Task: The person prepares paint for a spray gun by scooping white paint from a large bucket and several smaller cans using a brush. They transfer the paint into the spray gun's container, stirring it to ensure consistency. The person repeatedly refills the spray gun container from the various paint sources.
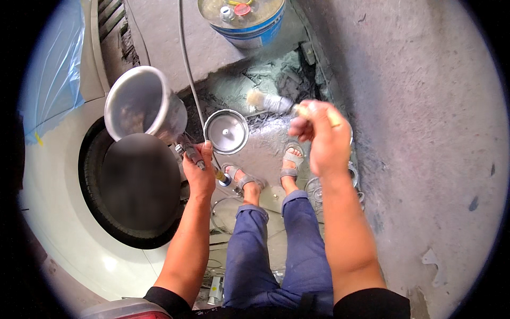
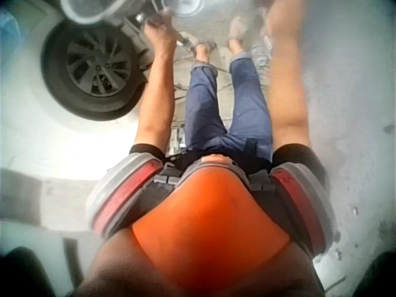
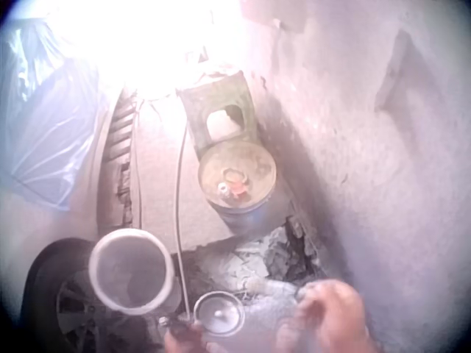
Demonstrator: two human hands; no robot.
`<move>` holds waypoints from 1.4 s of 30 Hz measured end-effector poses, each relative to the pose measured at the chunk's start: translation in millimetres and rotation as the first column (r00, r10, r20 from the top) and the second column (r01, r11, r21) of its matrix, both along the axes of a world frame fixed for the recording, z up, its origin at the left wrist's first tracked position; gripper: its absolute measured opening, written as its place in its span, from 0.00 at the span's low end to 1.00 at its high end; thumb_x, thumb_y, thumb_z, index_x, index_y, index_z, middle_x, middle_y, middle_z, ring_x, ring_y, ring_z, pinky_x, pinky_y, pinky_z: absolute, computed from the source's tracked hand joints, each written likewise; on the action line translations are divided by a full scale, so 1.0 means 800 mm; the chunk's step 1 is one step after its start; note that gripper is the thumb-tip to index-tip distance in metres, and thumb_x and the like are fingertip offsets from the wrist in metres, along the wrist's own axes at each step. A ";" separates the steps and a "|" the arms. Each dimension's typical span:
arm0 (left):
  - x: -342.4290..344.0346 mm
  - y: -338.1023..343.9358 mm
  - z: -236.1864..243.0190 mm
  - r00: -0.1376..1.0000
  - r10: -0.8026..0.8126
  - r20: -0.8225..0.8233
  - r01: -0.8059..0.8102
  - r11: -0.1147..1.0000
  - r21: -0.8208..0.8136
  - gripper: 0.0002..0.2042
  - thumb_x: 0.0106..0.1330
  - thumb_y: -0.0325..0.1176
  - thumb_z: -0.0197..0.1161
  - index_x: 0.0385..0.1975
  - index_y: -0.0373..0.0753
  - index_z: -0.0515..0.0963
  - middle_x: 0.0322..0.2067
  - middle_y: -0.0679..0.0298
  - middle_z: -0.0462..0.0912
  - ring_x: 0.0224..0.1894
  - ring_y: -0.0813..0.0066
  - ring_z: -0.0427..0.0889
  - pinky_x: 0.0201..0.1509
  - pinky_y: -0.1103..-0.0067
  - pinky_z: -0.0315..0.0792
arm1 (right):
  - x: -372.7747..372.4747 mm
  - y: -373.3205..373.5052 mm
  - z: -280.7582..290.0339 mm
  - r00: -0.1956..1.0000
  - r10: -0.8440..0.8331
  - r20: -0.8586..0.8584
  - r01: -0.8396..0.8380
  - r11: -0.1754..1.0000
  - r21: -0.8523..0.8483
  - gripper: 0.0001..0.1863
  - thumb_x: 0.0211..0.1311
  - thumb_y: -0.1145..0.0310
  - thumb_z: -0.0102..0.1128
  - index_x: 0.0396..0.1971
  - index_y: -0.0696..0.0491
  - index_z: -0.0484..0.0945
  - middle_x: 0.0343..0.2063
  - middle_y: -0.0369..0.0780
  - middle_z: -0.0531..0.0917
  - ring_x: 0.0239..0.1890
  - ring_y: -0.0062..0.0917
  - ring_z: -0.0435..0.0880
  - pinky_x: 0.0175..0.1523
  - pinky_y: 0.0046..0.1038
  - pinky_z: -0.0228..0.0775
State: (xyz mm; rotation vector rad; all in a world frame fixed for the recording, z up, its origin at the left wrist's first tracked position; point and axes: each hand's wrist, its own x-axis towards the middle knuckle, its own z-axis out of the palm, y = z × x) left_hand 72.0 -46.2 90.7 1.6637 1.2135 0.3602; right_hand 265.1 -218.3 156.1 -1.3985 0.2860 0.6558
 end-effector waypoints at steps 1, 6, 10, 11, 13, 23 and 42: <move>-0.007 0.005 -0.004 1.000 0.011 -0.014 -0.011 1.000 -0.025 0.11 0.67 0.36 0.63 0.27 0.38 0.72 0.22 0.71 0.73 0.25 0.86 0.68 0.29 0.84 0.64 | 0.012 -0.002 -0.010 0.998 -0.041 -0.049 0.045 0.996 0.077 0.14 0.68 0.60 0.55 0.38 0.57 0.77 0.23 0.37 0.81 0.23 0.20 0.80 0.30 0.21 0.69; -0.007 0.014 -0.028 0.997 -0.061 0.046 0.062 0.998 -0.029 0.12 0.69 0.37 0.60 0.25 0.40 0.70 0.19 0.72 0.70 0.18 0.87 0.64 0.21 0.85 0.58 | 0.077 -0.034 -0.164 0.975 -0.132 0.177 0.157 0.978 -0.140 0.11 0.68 0.63 0.57 0.39 0.57 0.77 0.24 0.37 0.82 0.24 0.20 0.80 0.31 0.23 0.73; -0.027 0.027 -0.032 0.999 0.009 0.045 -0.003 0.990 -0.138 0.12 0.69 0.36 0.60 0.25 0.40 0.70 0.19 0.71 0.70 0.17 0.86 0.65 0.20 0.85 0.59 | 0.028 -0.037 -0.191 0.942 0.058 0.331 0.073 0.926 -0.371 0.12 0.66 0.65 0.59 0.42 0.58 0.79 0.27 0.37 0.84 0.28 0.18 0.82 0.37 0.22 0.75; -0.034 0.029 -0.033 0.999 0.010 0.052 -0.003 0.992 -0.124 0.11 0.68 0.36 0.60 0.25 0.40 0.70 0.19 0.70 0.70 0.16 0.86 0.64 0.20 0.85 0.59 | 0.019 -0.033 -0.187 0.932 0.070 0.357 0.071 0.928 -0.367 0.13 0.66 0.65 0.59 0.44 0.57 0.79 0.28 0.37 0.84 0.29 0.18 0.82 0.38 0.22 0.75; -0.027 0.031 -0.026 0.998 0.033 0.056 -0.023 0.985 -0.172 0.11 0.68 0.35 0.61 0.26 0.40 0.70 0.19 0.70 0.70 0.16 0.86 0.64 0.19 0.85 0.58 | 0.021 -0.036 -0.192 0.888 0.189 0.419 0.012 0.901 -0.433 0.15 0.66 0.64 0.58 0.49 0.55 0.79 0.33 0.39 0.84 0.35 0.21 0.83 0.43 0.23 0.74; -0.017 0.044 -0.003 0.983 0.100 0.155 -0.040 0.936 -0.349 0.11 0.68 0.35 0.61 0.26 0.39 0.71 0.23 0.72 0.73 0.20 0.89 0.67 0.21 0.85 0.64 | 0.211 0.145 -0.175 0.217 0.717 0.662 -0.012 0.681 -0.733 0.27 0.61 0.64 0.60 0.60 0.51 0.68 0.47 0.48 0.77 0.50 0.43 0.77 0.54 0.37 0.70; 0.001 0.026 0.028 0.960 -0.079 0.270 0.205 0.853 -0.479 0.07 0.68 0.30 0.59 0.29 0.38 0.70 0.28 0.69 0.74 0.25 0.85 0.70 0.27 0.83 0.74 | -0.133 0.027 -0.082 0.955 0.076 -0.288 0.053 0.908 0.415 0.18 0.61 0.65 0.64 0.47 0.56 0.72 0.39 0.38 0.81 0.38 0.23 0.83 0.44 0.29 0.78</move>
